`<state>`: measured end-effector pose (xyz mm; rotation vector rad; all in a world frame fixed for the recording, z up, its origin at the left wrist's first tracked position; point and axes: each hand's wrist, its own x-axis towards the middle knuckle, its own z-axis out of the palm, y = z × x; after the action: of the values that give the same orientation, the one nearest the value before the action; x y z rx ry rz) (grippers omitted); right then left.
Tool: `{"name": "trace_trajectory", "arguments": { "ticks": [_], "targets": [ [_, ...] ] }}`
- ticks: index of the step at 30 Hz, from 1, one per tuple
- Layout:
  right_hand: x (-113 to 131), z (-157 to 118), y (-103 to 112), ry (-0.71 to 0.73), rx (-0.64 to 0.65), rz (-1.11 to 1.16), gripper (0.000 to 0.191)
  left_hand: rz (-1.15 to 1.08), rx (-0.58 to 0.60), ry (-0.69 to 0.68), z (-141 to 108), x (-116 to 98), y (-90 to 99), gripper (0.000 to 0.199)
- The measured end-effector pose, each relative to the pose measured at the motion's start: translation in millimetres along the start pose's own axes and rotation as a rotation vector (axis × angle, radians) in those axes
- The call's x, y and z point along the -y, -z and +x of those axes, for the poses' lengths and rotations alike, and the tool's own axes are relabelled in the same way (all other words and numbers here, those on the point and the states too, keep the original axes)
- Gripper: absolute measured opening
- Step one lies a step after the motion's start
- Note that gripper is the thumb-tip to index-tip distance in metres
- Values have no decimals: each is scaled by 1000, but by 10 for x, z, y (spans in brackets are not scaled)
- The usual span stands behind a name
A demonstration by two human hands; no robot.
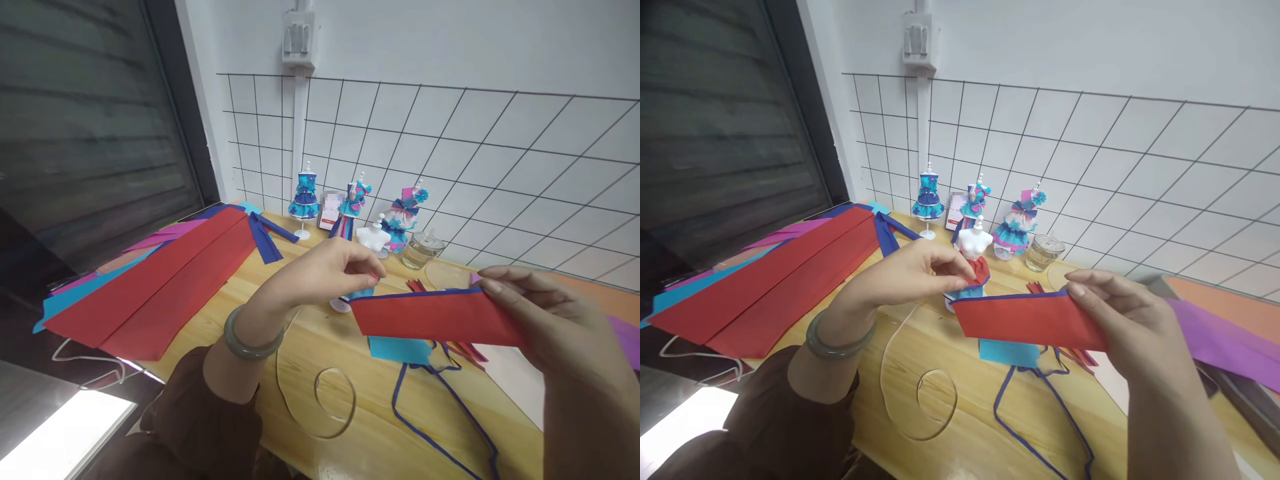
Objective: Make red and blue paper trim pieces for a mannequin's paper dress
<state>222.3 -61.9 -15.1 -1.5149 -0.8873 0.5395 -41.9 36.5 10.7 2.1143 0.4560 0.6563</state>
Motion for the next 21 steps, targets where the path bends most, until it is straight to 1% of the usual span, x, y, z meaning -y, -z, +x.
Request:
{"name": "trace_trajectory", "arguments": {
  "ticks": [2, 6, 8, 11, 13, 15, 16, 18, 20, 21],
  "targets": [
    [29, -35, -18, 7, 1, -9, 38, 45, 17, -34, 23, -18, -34, 18],
    [106, -107, -35, 26, 16, -28, 34, 83, 59, -51, 45, -61, -90, 19],
    [130, -120, -25, 22, 6, -31, 33, 96, 84, -24, 45, -72, -101, 17],
    [138, -107, 1, 21, -12, -10, 35, 172, 130, 32, 36, -59, -92, 15],
    [130, -92, 18, 29, -21, 13, 35, 223, 173, 5, 23, -40, -71, 15],
    [117, -79, 33, 39, -19, 26, 34, 226, 231, -26, 2, -26, -43, 22],
    [108, -71, 40, 44, -18, 28, 33, 216, 267, -20, -10, -25, -29, 24],
    [85, -50, 53, 47, -12, 28, 33, 201, 319, 34, -33, -35, -6, 20],
    [53, -20, 62, 36, -7, 32, 35, 214, 314, 77, -47, -54, 0, 21],
    [35, -3, 61, 32, -4, 35, 36, 233, 278, 74, -48, -64, -7, 22]
  ]
}}
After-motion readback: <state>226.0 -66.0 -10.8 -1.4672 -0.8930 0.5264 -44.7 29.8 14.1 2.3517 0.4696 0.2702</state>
